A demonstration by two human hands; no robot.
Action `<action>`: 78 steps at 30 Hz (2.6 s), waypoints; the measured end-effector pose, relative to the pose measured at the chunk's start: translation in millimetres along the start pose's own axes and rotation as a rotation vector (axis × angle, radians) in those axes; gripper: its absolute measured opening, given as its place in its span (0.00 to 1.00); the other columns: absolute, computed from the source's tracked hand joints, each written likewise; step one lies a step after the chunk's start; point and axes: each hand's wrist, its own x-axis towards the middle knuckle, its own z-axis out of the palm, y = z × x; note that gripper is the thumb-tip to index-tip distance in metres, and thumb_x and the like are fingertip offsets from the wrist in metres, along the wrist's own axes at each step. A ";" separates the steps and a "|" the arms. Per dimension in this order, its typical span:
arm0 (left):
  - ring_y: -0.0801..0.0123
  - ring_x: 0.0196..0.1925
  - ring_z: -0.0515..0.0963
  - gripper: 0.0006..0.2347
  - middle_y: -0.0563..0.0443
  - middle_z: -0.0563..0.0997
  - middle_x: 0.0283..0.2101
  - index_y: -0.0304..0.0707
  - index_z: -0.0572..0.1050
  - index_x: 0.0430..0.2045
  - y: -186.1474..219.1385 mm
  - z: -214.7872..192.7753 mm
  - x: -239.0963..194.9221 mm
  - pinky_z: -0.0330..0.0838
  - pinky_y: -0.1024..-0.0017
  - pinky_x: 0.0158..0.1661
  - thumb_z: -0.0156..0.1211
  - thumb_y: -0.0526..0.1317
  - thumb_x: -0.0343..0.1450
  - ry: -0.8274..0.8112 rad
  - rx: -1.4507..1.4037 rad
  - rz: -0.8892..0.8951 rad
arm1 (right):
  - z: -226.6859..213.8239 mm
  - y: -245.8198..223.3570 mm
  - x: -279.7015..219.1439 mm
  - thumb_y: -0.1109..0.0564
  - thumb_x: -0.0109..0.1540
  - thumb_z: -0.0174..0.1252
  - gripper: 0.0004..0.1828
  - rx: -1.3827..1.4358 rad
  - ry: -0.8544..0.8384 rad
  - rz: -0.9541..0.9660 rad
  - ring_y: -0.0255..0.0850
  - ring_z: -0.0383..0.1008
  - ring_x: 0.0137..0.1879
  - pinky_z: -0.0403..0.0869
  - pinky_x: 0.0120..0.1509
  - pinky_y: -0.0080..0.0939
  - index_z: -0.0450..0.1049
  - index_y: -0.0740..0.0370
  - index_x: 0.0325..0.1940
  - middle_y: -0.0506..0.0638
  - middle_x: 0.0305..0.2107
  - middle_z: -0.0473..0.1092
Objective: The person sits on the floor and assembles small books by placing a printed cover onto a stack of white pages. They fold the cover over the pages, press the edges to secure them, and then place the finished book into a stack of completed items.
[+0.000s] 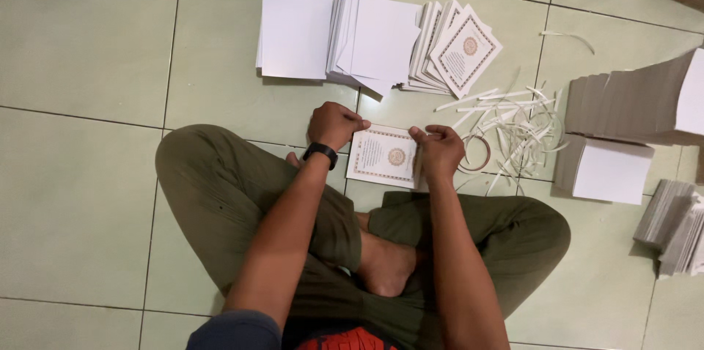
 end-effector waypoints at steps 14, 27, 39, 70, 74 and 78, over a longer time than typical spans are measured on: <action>0.60 0.34 0.87 0.20 0.44 0.85 0.32 0.36 0.75 0.52 -45.8 33.3 -17.9 0.82 0.64 0.36 0.68 0.46 0.69 0.155 -0.124 0.137 | -2.1 33.2 -7.7 0.48 0.60 0.75 0.30 0.034 -0.017 -0.153 0.40 0.74 0.44 0.74 0.52 0.43 0.74 0.62 0.61 0.53 0.38 0.75; 0.43 0.72 0.62 0.26 0.36 0.65 0.67 0.50 0.66 0.68 -19.2 46.9 -60.0 0.66 0.50 0.59 0.62 0.49 0.73 0.148 0.646 0.646 | 5.9 -29.3 -54.7 0.22 0.52 0.72 0.61 -0.348 0.000 -0.199 0.69 0.66 0.67 0.66 0.70 0.70 0.64 0.72 0.70 0.71 0.58 0.64; 0.51 0.81 0.46 0.31 0.53 0.59 0.76 0.55 0.58 0.73 -0.3 42.8 -76.1 0.33 0.31 0.70 0.53 0.59 0.74 0.023 0.900 0.461 | -0.3 -3.3 -11.5 0.46 0.50 0.82 0.36 -0.131 0.021 -0.011 0.53 0.77 0.52 0.75 0.59 0.52 0.74 0.58 0.57 0.57 0.37 0.72; 0.63 0.82 0.40 0.32 0.57 0.44 0.81 0.49 0.45 0.77 2.4 26.7 -81.4 0.23 0.35 0.73 0.48 0.51 0.76 -0.167 0.892 0.456 | 6.6 -14.8 -22.3 0.40 0.56 0.76 0.42 -0.155 0.064 0.023 0.59 0.69 0.66 0.66 0.70 0.63 0.66 0.59 0.65 0.61 0.56 0.70; 0.55 0.79 0.52 0.31 0.54 0.58 0.76 0.48 0.57 0.73 -17.8 28.4 -63.4 0.30 0.37 0.74 0.58 0.50 0.73 -0.025 0.706 0.477 | -12.6 26.9 16.5 0.44 0.59 0.72 0.20 -0.121 0.085 -0.014 0.49 0.79 0.46 0.76 0.50 0.51 0.78 0.55 0.48 0.54 0.33 0.75; 0.49 0.74 0.65 0.22 0.45 0.72 0.68 0.43 0.71 0.64 -60.4 40.5 -19.1 0.52 0.45 0.70 0.57 0.50 0.75 0.240 0.452 0.478 | -61.8 47.1 20.2 0.59 0.61 0.72 0.12 -0.294 0.272 -0.394 0.55 0.71 0.42 0.73 0.51 0.53 0.73 0.63 0.37 0.54 0.27 0.64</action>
